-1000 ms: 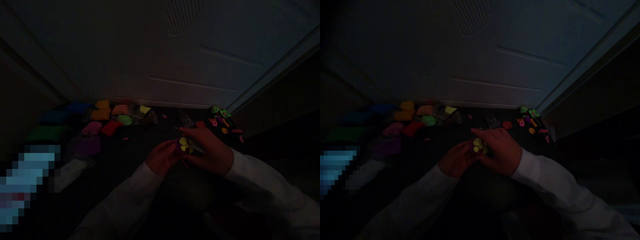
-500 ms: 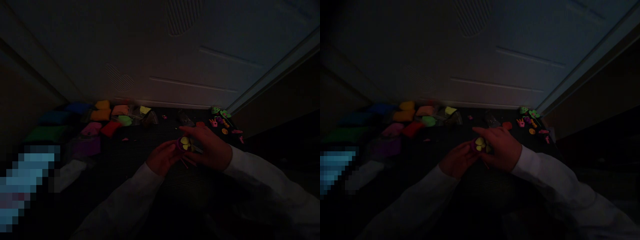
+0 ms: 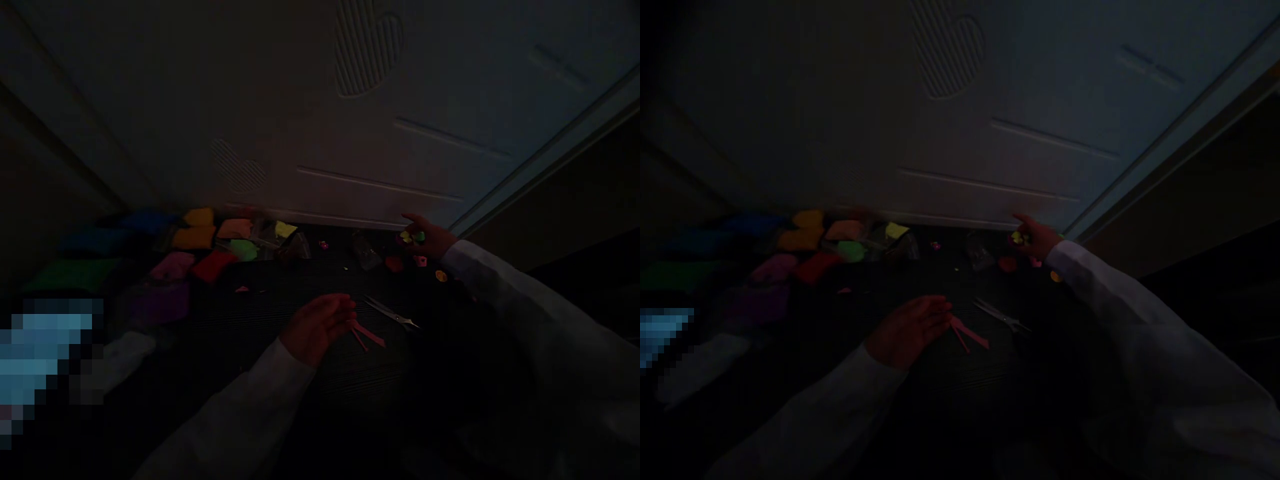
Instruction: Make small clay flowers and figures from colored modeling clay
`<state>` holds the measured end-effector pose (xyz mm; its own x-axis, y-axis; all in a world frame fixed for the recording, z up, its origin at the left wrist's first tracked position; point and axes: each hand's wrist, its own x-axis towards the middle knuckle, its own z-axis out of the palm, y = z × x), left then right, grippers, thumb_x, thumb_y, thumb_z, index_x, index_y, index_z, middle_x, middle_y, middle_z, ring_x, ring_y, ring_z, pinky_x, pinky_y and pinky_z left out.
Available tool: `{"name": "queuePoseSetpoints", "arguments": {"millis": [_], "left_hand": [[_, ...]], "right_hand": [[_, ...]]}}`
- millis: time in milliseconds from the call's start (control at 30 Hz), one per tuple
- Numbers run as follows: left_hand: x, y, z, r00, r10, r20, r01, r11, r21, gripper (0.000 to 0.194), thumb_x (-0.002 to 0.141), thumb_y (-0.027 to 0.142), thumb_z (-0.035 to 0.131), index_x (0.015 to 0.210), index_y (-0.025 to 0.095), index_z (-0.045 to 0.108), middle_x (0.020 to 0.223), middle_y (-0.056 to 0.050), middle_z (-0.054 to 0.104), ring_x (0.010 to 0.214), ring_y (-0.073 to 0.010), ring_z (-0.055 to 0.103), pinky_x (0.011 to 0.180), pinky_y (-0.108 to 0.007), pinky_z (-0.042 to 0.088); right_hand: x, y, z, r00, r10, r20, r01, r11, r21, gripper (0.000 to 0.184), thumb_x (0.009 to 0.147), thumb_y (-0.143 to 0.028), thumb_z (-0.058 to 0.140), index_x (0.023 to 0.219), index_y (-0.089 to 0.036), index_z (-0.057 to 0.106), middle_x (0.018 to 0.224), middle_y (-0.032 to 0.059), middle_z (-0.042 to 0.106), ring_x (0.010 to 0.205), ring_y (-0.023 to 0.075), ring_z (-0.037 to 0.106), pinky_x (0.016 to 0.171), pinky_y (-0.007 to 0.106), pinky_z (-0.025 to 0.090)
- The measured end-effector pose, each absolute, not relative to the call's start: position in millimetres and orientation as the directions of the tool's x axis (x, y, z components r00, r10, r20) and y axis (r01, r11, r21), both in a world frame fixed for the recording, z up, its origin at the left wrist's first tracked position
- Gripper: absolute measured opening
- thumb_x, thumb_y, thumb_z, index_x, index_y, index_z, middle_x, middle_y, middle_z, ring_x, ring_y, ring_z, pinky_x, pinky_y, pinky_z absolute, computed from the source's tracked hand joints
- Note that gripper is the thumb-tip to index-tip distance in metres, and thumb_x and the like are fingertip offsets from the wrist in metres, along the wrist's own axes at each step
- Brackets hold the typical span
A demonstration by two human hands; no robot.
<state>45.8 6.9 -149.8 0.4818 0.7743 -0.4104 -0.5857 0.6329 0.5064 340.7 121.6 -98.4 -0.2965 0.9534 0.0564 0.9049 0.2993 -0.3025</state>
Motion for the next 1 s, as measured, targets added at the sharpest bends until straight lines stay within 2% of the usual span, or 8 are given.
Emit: {"name": "queuePoseSetpoints", "arguments": {"millis": [200,433,600,767,1000], "left_hand": [[44.9,8.3,-147.1,0.484,0.767,-0.422,-0.594,0.642,0.485,0.012,0.070,0.018,0.057,0.080,0.013,0.063,0.080,-0.006,0.066,0.075,-0.0160,0.061,0.073,-0.029,0.047],[45.4,7.4,-142.9,0.488,0.754,-0.440,-0.582,0.657,0.479,0.011,0.068,0.017,0.059,0.078,0.012,0.064,0.077,-0.007,0.066,0.073,-0.0161,0.061,0.070,-0.029,0.047],[45.3,6.2,-145.0,0.495,0.752,-0.435,-0.584,0.658,0.474,0.012,0.067,0.018,0.061,0.077,0.012,0.064,0.075,-0.006,0.065,0.072,-0.0161,0.061,0.070,-0.029,0.047],[46.0,7.3,-144.2,0.489,0.751,-0.444,-0.586,0.660,0.471,0.013,0.064,0.018,0.064,0.075,0.012,0.064,0.073,-0.006,0.065,0.071,-0.0161,0.061,0.070,-0.030,0.046],[45.5,7.0,-145.1,0.484,0.755,-0.442,-0.589,0.655,0.474,0.015,0.063,0.018,0.064,0.076,0.011,0.064,0.072,-0.006,0.065,0.071,-0.0160,0.060,0.070,-0.030,0.046]], "right_hand": [[363.9,146.9,-118.0,-0.242,0.970,0.007,0.951,0.239,-0.197,0.075,0.063,-0.026,0.060,0.128,-0.016,0.025,0.102,0.0104,0.059,0.088,0.0239,0.058,0.075,0.039,0.045],[370.8,154.1,-128.3,-0.184,0.983,-0.021,0.978,0.181,-0.101,0.074,0.063,-0.025,0.060,0.128,-0.018,0.026,0.107,0.0102,0.058,0.090,0.0244,0.057,0.074,0.037,0.046],[373.0,154.2,-135.2,-0.187,0.982,-0.018,0.982,0.186,-0.047,0.070,0.063,-0.028,0.058,0.126,-0.021,0.029,0.107,0.0077,0.059,0.096,0.0255,0.054,0.080,0.039,0.041],[374.6,155.7,-140.8,-0.147,0.989,0.014,0.989,0.147,0.022,0.068,0.063,-0.032,0.057,0.125,-0.028,0.030,0.107,0.0034,0.060,0.102,0.0282,0.051,0.086,0.048,0.030],[375.4,146.0,-133.9,-0.124,0.989,0.075,0.990,0.119,0.076,0.061,0.062,-0.036,0.058,0.119,-0.024,0.040,0.108,0.0069,0.058,0.101,0.0282,0.049,0.084,0.045,0.028]]}}
